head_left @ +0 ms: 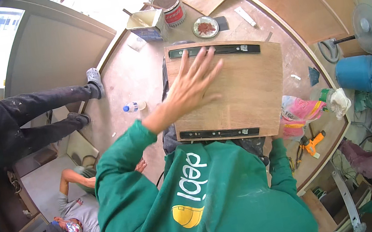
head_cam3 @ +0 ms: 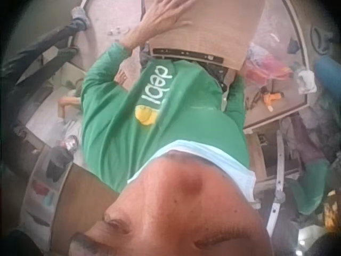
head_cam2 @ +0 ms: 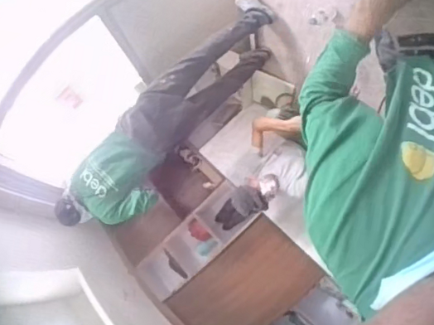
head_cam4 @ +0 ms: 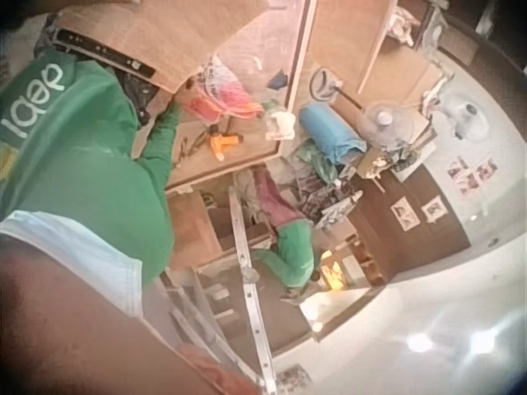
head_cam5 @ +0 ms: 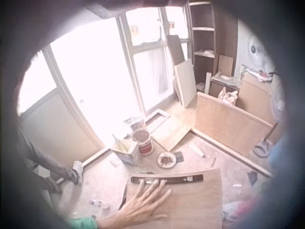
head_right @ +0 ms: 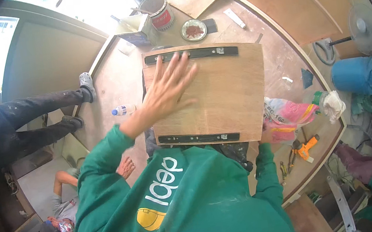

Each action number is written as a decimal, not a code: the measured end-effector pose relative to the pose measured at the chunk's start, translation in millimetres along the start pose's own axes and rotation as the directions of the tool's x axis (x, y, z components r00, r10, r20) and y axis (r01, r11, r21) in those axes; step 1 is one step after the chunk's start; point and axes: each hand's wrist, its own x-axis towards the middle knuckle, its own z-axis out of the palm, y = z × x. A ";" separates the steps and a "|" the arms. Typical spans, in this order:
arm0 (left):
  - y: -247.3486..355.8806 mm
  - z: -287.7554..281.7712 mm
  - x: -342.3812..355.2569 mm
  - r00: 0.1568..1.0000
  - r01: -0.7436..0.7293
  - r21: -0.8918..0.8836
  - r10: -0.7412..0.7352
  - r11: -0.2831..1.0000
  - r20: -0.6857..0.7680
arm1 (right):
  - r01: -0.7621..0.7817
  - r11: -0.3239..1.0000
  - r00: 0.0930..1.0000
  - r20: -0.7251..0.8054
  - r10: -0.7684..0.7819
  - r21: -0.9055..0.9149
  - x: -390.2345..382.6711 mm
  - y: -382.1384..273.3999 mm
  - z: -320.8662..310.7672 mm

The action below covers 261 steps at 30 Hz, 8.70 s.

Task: The person applies adhesive edge banding to the edges of a wooden board. They use a pencil to mark the edges, then press and smooth the banding along the sides. The person also uses a roll of tape to secure the banding in place.

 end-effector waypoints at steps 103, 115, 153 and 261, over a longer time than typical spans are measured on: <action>-64.5 20.3 -24.0 0.640 0.129 -0.783 -0.654 0.608 -0.402 | 0.868 0.267 0.386 0.230 -0.894 -0.418 38.0 -411.2 -77.9; -74.0 27.6 -28.2 0.693 0.231 -0.657 -0.596 0.717 -0.406 | 0.698 0.359 0.487 0.043 -0.873 -0.619 42.4 -426.6 -61.4; -76.3 -0.6 -20.4 0.793 0.288 -0.497 -0.495 0.818 -0.356 | 0.692 0.400 0.502 0.003 -0.865 -0.601 56.5 -424.8 -53.3; -45.5 -19.2 10.1 0.384 0.646 -0.674 -0.916 0.359 -0.119 | 0.677 0.343 0.370 -0.102 -0.923 -0.651 62.0 -409.7 -44.5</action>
